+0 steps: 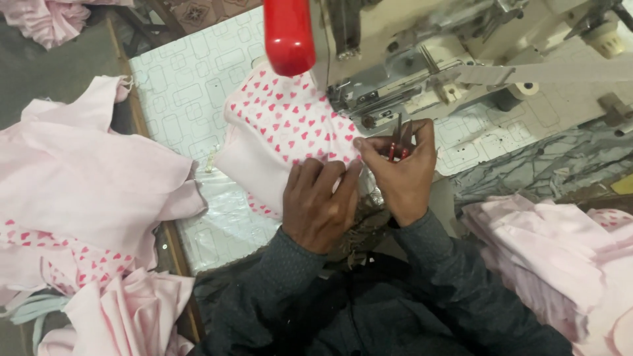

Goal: Trimming excess threads and fabric from pink baby garments using small snips at a sewing workstation.

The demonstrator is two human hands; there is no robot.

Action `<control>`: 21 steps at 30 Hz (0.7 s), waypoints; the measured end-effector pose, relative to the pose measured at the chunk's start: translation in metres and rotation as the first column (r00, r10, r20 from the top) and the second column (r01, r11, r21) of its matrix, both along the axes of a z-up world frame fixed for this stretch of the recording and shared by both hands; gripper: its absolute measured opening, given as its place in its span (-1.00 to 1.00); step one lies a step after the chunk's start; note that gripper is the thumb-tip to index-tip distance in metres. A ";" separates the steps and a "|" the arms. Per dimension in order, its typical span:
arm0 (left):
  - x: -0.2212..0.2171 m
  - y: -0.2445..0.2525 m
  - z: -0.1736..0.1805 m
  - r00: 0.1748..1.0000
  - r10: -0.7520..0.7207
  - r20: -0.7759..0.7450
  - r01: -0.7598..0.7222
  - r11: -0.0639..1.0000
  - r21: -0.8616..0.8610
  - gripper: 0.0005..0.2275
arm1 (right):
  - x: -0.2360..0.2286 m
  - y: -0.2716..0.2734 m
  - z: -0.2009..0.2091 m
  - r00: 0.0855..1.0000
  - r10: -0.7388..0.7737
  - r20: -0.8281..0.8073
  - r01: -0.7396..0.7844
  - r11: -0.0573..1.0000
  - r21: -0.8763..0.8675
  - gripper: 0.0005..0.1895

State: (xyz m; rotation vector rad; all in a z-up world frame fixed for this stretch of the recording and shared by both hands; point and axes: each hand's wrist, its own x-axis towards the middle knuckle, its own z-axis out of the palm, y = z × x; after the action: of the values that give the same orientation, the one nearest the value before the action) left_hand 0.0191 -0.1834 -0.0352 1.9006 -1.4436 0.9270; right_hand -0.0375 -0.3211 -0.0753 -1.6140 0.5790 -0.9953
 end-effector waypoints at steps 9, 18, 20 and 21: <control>-0.012 0.082 -0.114 0.893 0.283 -0.350 -0.310 0.951 -0.021 -0.54 | -0.002 0.003 0.026 0.995 0.098 0.005 -0.098 0.995 -0.004 -0.56; 0.000 0.118 -0.055 0.863 -0.017 -0.506 0.103 0.984 0.143 -0.86 | -0.075 0.020 -0.016 0.876 0.458 -0.149 -0.407 0.870 0.279 -0.63; -0.019 0.122 -0.004 0.872 -0.045 -0.487 0.189 0.949 0.251 -0.83 | -0.071 0.039 -0.017 0.811 0.557 -0.179 -0.468 0.801 0.374 -0.51; -0.031 0.118 0.028 0.866 -0.068 -0.495 0.185 0.964 0.191 -0.83 | -0.061 0.053 -0.016 0.791 0.597 -0.137 -0.422 0.693 0.584 -0.60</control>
State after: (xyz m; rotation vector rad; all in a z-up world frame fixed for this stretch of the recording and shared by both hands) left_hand -0.0122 -0.0659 -0.0077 1.9855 -1.3831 0.1882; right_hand -0.0989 -0.2684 -0.0912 -1.3143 0.5056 -0.1105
